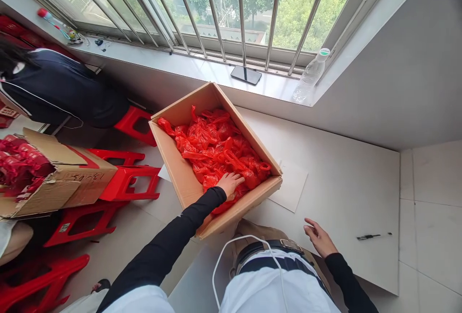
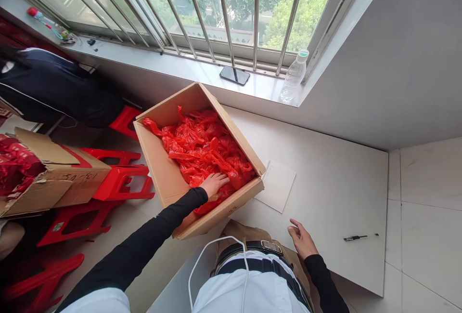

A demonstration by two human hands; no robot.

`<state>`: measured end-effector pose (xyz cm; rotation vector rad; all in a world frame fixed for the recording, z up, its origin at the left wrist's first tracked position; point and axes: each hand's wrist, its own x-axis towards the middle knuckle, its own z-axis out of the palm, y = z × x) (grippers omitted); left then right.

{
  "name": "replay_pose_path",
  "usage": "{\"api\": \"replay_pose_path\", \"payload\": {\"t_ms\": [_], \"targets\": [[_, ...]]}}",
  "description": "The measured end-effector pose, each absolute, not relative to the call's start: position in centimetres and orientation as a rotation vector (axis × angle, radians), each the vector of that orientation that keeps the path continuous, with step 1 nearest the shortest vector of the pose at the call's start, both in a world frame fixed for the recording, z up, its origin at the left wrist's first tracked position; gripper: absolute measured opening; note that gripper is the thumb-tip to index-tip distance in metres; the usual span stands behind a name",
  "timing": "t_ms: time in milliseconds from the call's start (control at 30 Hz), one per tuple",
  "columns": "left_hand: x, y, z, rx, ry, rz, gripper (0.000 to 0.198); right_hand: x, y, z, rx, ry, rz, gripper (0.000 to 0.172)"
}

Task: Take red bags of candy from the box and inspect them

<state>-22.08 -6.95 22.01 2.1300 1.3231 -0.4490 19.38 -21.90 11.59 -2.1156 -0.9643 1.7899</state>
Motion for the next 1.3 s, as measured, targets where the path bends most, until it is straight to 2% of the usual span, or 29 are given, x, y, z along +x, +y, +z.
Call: {"api": "replay_pose_path", "payload": {"t_ms": [167,333,467,667,767,867,933,1133,1300], "targets": [[-22.6,-7.0,21.6,2.106,1.568,-0.428,0.043,19.9,-22.0,11.4,-2.118,-0.942,1.801,0.072],[-23.9,-7.4,20.9,2.194,1.389,-0.658,0.035,20.1,-22.3,10.7,-2.12,-0.898,1.834,0.071],[-23.7,-6.8,22.6,2.262,1.425,-0.526,0.024,20.3,-22.5,10.4,-2.112,-0.869,1.872,0.07],[-24.3,-6.1,26.4,2.209,1.572,-0.331,0.038,20.6,-22.6,10.1,-2.124,-0.83,1.881,0.069],[-25.4,-6.9,26.6,2.111,1.449,-0.54,0.039,20.6,-22.7,10.0,-2.118,-0.818,1.874,0.067],[-26.7,-8.3,26.2,1.964,1.217,-0.92,0.053,20.7,-22.8,10.0,-2.128,-0.801,1.868,0.067],[-27.5,-9.1,26.0,1.867,1.223,-1.056,0.051,20.8,-22.9,10.1,-2.137,-0.787,1.867,0.067],[-28.2,-9.9,25.4,1.831,1.369,-0.824,0.044,21.1,-23.1,9.9,-2.159,-0.75,1.868,0.066],[-26.4,-10.0,24.7,1.724,1.301,-0.807,0.063,20.7,-22.7,10.0,-2.151,-0.761,1.889,0.068]]}}
